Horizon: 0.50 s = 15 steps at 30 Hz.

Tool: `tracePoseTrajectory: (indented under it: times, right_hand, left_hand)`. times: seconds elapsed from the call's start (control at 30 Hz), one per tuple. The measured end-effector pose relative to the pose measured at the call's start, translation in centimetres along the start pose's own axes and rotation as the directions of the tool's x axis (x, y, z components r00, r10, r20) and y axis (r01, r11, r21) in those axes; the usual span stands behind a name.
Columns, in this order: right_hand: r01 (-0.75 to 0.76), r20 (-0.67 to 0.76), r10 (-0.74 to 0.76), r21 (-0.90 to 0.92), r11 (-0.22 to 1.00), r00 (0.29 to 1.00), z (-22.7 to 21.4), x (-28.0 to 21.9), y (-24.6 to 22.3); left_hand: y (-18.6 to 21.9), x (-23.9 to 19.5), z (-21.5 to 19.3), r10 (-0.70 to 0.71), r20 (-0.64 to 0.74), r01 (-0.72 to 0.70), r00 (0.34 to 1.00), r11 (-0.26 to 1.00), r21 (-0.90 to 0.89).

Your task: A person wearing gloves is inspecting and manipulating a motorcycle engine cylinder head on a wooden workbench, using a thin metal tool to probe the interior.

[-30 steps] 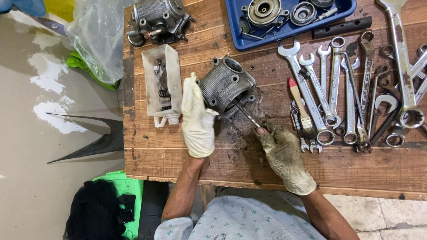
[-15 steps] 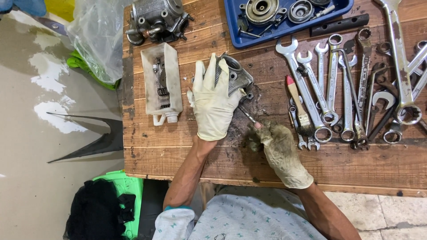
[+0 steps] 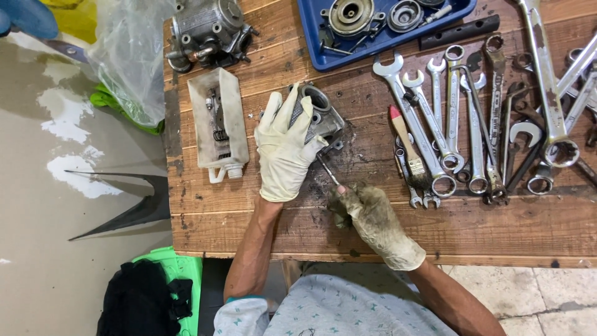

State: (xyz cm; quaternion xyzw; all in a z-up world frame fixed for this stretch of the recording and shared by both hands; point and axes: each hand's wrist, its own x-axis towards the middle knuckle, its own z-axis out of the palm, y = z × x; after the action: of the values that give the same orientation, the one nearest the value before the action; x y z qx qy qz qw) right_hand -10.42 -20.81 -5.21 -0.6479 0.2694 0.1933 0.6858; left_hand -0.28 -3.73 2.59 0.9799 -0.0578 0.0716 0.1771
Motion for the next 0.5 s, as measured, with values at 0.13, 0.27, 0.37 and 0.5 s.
tracePoseTrajectory:
  times: [0.13,0.27,0.37,0.5]
  right_hand:
    - [-0.039,0.017,0.038,0.060,0.997,0.999,-0.1,0.2,0.1]
    - [-0.079,0.040,0.075,0.117,0.990,0.996,-0.9,-0.1,1.0]
    - [-0.104,0.060,0.096,0.148,0.984,0.994,-0.9,-0.1,1.1]
    - [-0.104,0.108,0.084,0.192,0.976,0.991,-0.7,-1.6,-1.9]
  left_hand:
    - [0.4,0.0,-0.8,0.076,-0.087,-0.091,0.993,0.979,-0.181]
    - [-0.6,-0.9,-1.2,0.111,-0.236,-0.176,0.965,0.945,-0.277]
    - [-2.2,-0.8,-1.0,0.181,-0.274,-0.258,0.944,0.926,-0.276]
    - [-2.8,-2.4,0.2,0.093,-0.295,-0.207,0.951,0.901,-0.382]
